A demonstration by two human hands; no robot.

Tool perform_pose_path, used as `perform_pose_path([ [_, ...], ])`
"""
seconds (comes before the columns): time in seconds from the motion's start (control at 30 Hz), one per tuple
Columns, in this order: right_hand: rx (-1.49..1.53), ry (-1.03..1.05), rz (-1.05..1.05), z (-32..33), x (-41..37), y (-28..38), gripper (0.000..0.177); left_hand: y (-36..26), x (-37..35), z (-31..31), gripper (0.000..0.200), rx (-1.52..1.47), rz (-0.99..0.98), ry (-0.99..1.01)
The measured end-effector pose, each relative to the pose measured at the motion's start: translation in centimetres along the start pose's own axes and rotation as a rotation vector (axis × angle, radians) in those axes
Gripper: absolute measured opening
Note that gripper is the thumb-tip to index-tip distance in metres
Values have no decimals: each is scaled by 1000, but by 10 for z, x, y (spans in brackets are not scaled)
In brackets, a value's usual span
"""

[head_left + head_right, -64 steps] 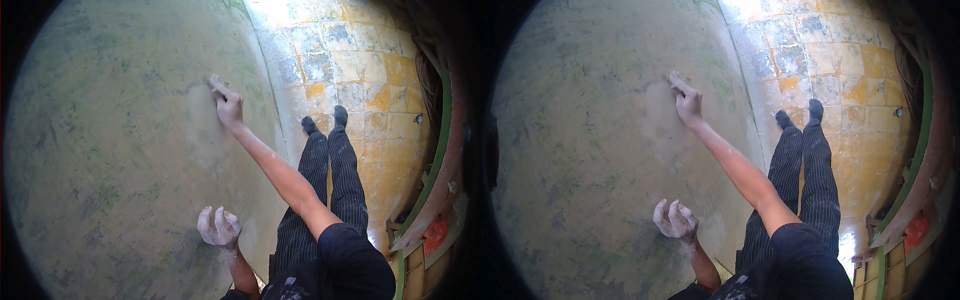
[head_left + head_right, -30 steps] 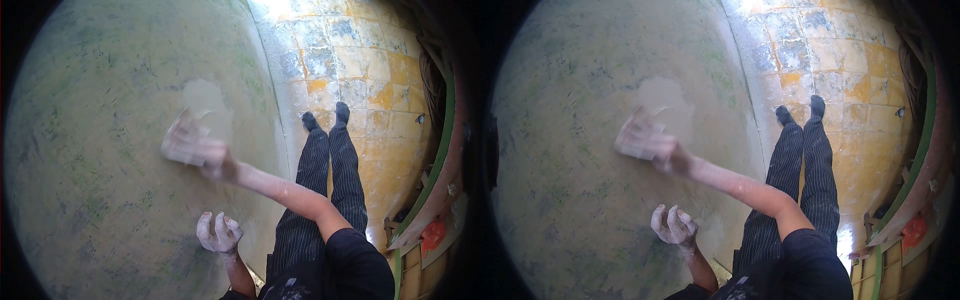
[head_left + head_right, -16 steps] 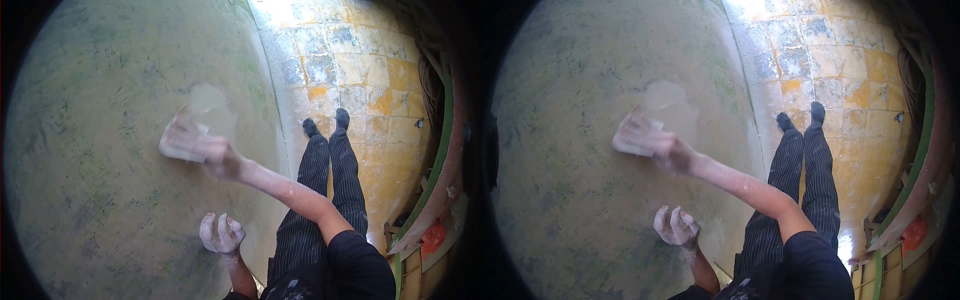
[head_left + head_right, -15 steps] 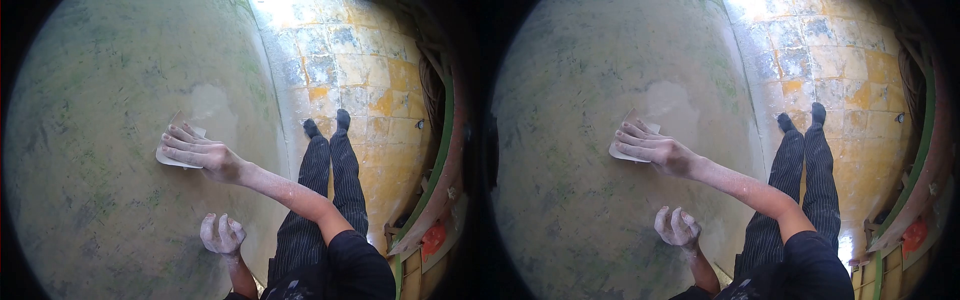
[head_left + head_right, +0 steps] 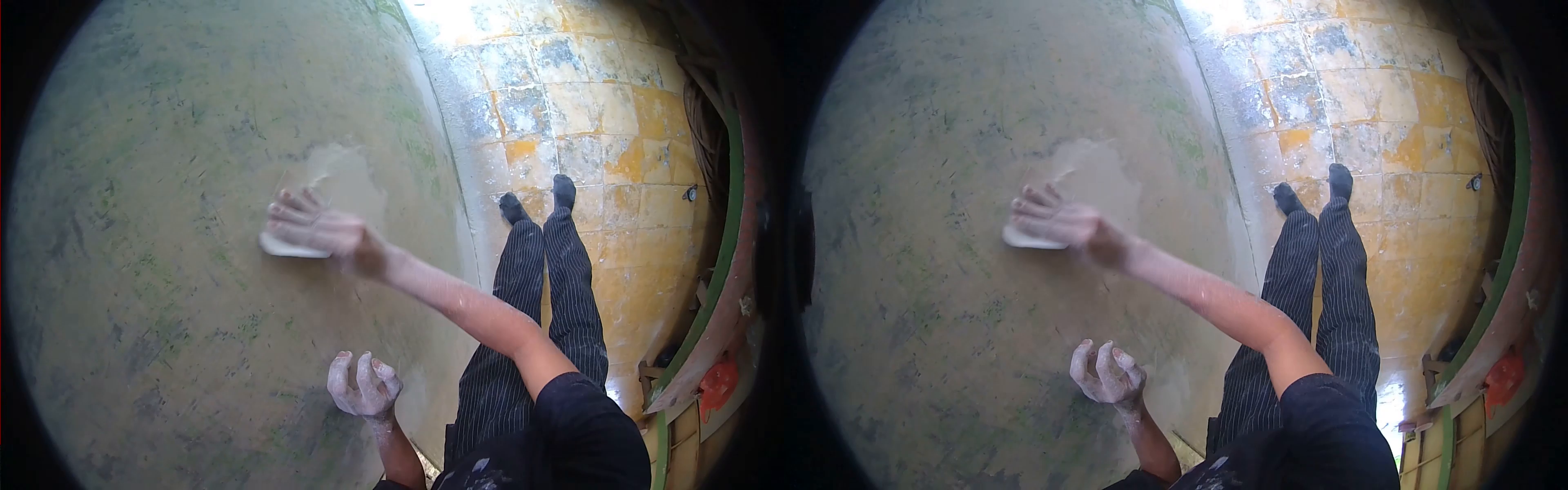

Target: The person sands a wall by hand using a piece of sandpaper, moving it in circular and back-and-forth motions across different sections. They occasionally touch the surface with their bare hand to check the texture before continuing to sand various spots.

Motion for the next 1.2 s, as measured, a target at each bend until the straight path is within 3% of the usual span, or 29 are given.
perform_pose_path([
  [0.07, -102, 7, -227, 4, -26, -61, 59, -1, 4, -1, 10, 10, -32, -10],
  [0.1, -222, -155, -195, 14, -24, -88, 57, -3, 5, -1, 10, 16, -61, -11],
  [0.13, -231, -219, -359, 27, -20, -103, 53, -5, 4, 0, 10, 16, -59, -14],
  [0.23, -170, -289, -446, 26, -16, -95, 61, -2, 6, -1, 10, -4, -49, -23],
  [0.27, -131, -168, -295, 15, -20, -74, 68, -2, 6, -1, 10, 1, -48, -14],
  [0.33, 56, -36, -186, -3, -26, -2, 75, -4, 5, 0, 11, 4, -47, 0],
  [0.4, 49, 147, -88, -14, -36, 42, 69, -3, 6, 0, 11, -21, -50, -6],
  [0.5, 100, 163, 6, -5, -44, -7, 61, -2, 3, 0, 11, -38, -49, -14],
  [0.57, -36, -55, -186, 10, -42, -67, 53, -1, 3, 0, 10, -39, -42, -13],
  [0.6, -35, -55, -187, 14, -36, -70, 53, -1, 2, 0, 10, -46, -30, -14],
  [0.67, -181, -253, -475, 32, -31, -84, 45, -3, 0, 2, 11, -43, -29, -8],
  [0.8, 62, -49, -200, -7, -72, 1, 66, 0, -2, 2, 10, -132, 7, -60],
  [0.83, 45, 108, -153, -11, -78, 24, 63, -1, -2, 2, 10, -132, 15, -51],
  [0.9, 83, 223, -7, -13, -90, 17, 56, 0, -1, 4, 11, -158, 18, -94],
  [0.97, 660, -24, -474, -18, -97, -46, 50, 2, -4, 2, 11, -156, 25, -90],
  [1.03, 44, -64, -378, 20, -68, -90, 41, 2, -6, 3, 11, -163, 39, -87],
  [1.07, 43, -58, -380, 24, -61, -97, 41, 1, -4, 3, 11, -148, 31, -86],
  [1.13, -65, -327, -683, 38, -64, -117, 36, -2, -6, 6, 11, -131, 23, -94],
  [1.2, -154, -143, -470, 20, -88, -76, 40, -2, -4, 4, 11, -134, -10, -82],
])
Point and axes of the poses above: each hand's wrist, its own x-axis towards the middle knuckle, its own z-axis out of the back of the hand, y = z × x, the point moved 5 cm from there along x, towards the middle knuckle, and after that the axes turned 5 degrees about -x, right-handed, at the moved point
